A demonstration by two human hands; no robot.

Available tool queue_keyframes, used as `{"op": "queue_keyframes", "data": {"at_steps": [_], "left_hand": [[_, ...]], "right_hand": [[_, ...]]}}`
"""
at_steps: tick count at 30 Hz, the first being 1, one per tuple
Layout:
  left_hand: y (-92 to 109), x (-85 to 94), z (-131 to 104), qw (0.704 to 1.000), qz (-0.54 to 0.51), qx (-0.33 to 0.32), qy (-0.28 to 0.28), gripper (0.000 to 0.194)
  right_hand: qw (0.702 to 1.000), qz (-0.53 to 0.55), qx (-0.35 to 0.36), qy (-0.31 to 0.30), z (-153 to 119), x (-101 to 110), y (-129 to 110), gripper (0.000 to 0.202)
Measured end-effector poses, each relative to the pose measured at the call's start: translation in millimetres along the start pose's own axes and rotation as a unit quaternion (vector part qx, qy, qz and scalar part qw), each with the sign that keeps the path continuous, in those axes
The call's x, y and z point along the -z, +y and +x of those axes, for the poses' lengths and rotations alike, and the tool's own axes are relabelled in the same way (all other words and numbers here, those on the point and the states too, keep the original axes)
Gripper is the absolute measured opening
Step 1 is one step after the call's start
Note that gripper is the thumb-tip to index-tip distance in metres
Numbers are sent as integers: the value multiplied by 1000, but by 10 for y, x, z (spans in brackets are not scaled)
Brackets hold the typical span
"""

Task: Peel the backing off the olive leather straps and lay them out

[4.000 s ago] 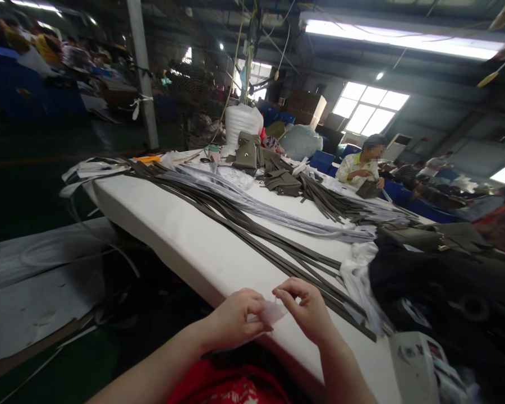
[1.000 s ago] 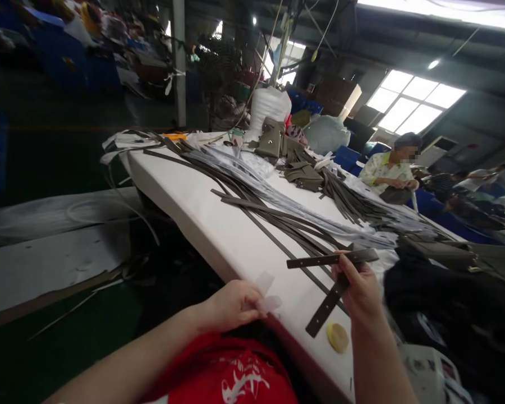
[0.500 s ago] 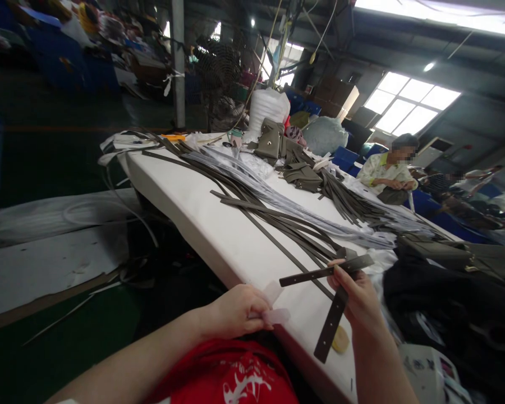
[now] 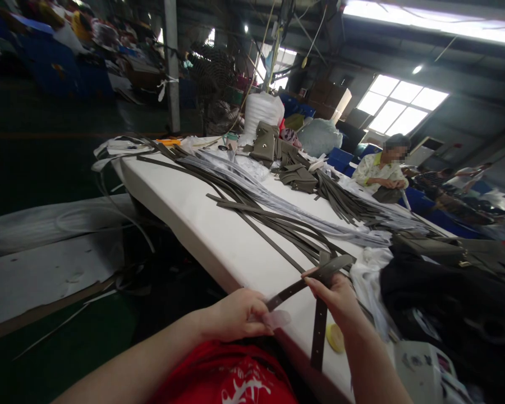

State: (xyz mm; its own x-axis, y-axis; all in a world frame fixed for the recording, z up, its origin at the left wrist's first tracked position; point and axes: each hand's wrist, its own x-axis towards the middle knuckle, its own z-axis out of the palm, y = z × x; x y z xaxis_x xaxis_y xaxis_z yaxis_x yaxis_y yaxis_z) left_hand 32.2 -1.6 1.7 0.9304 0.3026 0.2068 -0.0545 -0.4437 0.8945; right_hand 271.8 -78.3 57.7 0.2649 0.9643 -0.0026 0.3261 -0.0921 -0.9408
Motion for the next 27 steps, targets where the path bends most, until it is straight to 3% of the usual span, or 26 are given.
{"op": "queue_keyframes", "data": {"at_steps": [4, 9, 18, 24, 27], "left_hand": [[-25, -30, 33, 1000, -28, 8, -7, 18], [-86, -77, 54, 999, 14, 39, 16, 16], [-117, -125, 110, 997, -8, 66, 44, 16], [-40, -121, 185, 994, -48, 69, 67, 22], [-21, -114, 191, 992, -75, 55, 82, 23]], "right_hand": [[999, 19, -16, -47, -28, -167, 56, 32], [994, 36, -5, -103, -80, -364, 181, 24], [990, 127, -51, -44, -48, -252, 207, 46], [981, 99, -45, -160, -75, -447, 242, 34], [982, 108, -28, -155, -89, -544, 271, 32]]}}
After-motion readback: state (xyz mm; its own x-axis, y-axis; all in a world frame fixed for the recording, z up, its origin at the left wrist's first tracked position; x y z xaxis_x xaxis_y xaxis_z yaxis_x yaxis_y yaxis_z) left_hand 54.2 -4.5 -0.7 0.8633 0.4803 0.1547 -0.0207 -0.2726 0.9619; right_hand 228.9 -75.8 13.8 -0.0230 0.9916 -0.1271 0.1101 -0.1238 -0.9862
